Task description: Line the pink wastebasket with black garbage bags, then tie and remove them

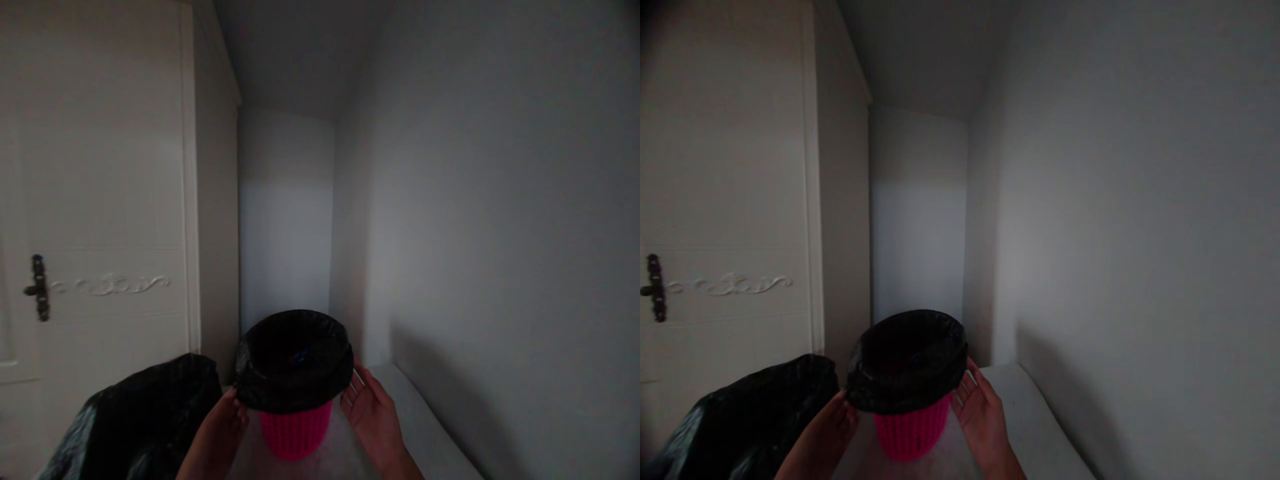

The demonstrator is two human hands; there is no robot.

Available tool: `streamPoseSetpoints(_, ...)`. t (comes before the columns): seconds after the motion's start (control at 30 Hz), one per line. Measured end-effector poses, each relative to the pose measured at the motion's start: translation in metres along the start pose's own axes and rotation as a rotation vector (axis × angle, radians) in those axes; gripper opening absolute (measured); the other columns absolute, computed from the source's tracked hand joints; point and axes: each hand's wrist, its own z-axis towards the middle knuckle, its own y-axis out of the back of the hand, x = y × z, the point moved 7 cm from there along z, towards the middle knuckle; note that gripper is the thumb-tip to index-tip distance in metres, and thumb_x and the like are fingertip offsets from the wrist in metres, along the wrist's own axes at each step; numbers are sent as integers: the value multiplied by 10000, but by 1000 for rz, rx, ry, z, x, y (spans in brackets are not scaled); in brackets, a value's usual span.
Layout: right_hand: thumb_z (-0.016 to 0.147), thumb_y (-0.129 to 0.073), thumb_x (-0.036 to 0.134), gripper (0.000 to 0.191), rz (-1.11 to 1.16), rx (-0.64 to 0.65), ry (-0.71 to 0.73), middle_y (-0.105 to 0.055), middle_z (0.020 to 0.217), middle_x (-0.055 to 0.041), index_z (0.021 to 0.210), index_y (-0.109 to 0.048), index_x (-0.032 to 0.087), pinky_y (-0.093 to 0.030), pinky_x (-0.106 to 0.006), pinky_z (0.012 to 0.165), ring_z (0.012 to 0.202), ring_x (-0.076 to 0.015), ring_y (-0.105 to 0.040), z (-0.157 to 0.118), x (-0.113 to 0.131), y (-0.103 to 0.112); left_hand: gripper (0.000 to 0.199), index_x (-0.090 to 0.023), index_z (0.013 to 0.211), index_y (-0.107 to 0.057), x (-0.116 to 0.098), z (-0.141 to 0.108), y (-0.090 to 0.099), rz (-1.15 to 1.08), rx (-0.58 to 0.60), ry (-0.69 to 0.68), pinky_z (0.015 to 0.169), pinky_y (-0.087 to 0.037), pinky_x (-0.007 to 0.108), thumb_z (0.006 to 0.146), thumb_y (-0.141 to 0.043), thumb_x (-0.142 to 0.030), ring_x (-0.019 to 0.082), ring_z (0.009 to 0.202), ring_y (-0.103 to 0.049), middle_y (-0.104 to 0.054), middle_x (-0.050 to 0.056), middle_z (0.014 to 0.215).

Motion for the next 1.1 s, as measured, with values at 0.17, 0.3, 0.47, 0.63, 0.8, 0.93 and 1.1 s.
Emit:
streamPoseSetpoints(0.17, 800, -885, 404, 342, -78, 24, 59, -813, 1203, -40, 1107, -803, 277, -598, -385, 954, 1063, -227, -751, -2, 6, -8, 195, -197, 930, -724, -30, -19, -16, -36, -12, -89, 654, -621, 255, 840, -616, -60, 155, 686, -740, -768, 25, 802)
streamPoseSetpoints(0.3, 804, -840, 555, 500, -327, -16, 218, -768, 1301, -63, 1248, -754, 343, -560, -470, 1028, 1210, -291, -689, 0, 12, -9, 419, -237, 1125, -765, -44, -25, -21, 59, 26, -255, 711, -615, 241, 717, -782, -141, 182, 885, -760, -814, 38, 1092)
streamPoseSetpoints(0.47, 762, -887, 496, 836, -531, -40, 378, -760, 1203, -53, 1517, -545, 389, -546, -472, 1004, 1121, -289, -684, -5, 23, -24, 636, -293, 1273, -752, -61, -32, -39, 457, 125, -605, 1001, -574, 341, 653, -892, -307, 296, 1212, -693, -752, 50, 1355)
streamPoseSetpoints(0.63, 795, -866, 471, 652, -1036, 24, 511, -715, 1323, -94, 1405, -687, 328, -467, -503, 1129, 1220, -324, -636, -16, 36, -44, 518, -310, 1329, -731, -74, -40, -63, 904, 137, -1076, 1165, -462, 541, 811, -726, -313, 344, 1291, -633, -735, 90, 1363)
streamPoseSetpoints(0.8, 830, -841, 438, 588, -1323, 73, 561, -687, 1414, -82, 1396, -695, 376, -416, -542, 1190, 1330, -355, -592, -17, 44, -56, 509, -311, 1452, -644, -67, -46, -77, 1155, 206, -1261, 1234, -355, 591, 944, -604, -329, 363, 1436, -526, -646, 102, 1518)
streamPoseSetpoints(0.93, 829, -844, 421, 517, -1377, 100, 603, -729, 1334, -88, 1333, -740, 371, -442, -540, 1159, 1271, -357, -624, -12, 51, -65, 591, -280, 1523, -571, -63, -50, -79, 1213, 224, -1222, 1278, -286, 588, 941, -612, -370, 377, 1509, -451, -576, 113, 1591)
streamPoseSetpoints(1.1, 804, -874, 425, 222, -1496, 188, 587, -768, 1128, -80, 997, -829, 325, -517, -475, 1027, 1115, -336, -676, -5, 54, -78, 703, -236, 1594, -467, -63, -55, -79, 1208, 202, -1201, 1288, -279, 592, 934, -649, -394, 383, 1556, -383, -474, 158, 1660)
